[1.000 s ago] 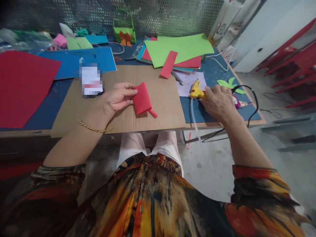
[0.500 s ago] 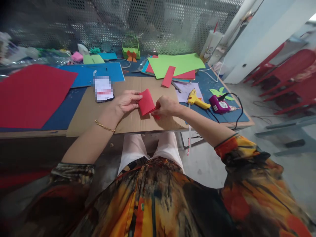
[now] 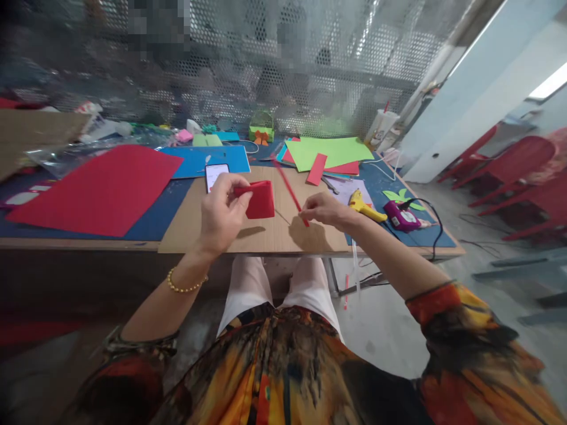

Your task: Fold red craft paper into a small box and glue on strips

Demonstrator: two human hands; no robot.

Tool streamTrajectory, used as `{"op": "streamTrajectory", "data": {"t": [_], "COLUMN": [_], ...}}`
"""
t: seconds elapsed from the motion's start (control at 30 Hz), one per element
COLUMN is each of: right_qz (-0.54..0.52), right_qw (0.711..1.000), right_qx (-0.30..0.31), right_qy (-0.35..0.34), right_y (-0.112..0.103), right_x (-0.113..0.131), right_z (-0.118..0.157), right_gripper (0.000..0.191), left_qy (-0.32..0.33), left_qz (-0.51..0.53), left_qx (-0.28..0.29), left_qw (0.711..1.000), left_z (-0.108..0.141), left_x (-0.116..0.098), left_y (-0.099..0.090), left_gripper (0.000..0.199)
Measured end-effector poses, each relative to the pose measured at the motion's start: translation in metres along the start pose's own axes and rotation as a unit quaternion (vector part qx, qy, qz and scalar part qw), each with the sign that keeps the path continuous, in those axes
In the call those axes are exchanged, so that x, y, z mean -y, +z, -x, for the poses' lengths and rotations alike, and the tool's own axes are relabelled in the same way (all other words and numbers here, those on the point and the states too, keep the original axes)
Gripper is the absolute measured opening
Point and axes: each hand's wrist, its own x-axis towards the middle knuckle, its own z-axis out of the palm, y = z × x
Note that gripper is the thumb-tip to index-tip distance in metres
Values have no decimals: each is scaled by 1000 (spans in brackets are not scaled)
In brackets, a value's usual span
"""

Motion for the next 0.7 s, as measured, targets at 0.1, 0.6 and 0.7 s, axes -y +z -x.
{"op": "streamTrajectory", "data": {"t": [0.1, 0.6, 0.7], "right_qz": [-162, -473, -506], "right_qw": [984, 798, 785], "right_qx": [-63, -333, -327], "right_qy": [-41, -170, -146], "right_y": [-9, 90, 96], "right_x": [-3, 47, 45], "right_z": [20, 105, 99], "right_gripper": [39, 19, 24], "left_qy": [65, 160, 89], "left_qz": [-97, -234, -223], "left_qx": [0, 121, 166], "left_qw": [993, 951, 957], "left_z": [27, 65, 61], "left_x": [0, 5, -4], "left_y": [-8, -14, -13], "left_gripper": [8, 17, 16]}}
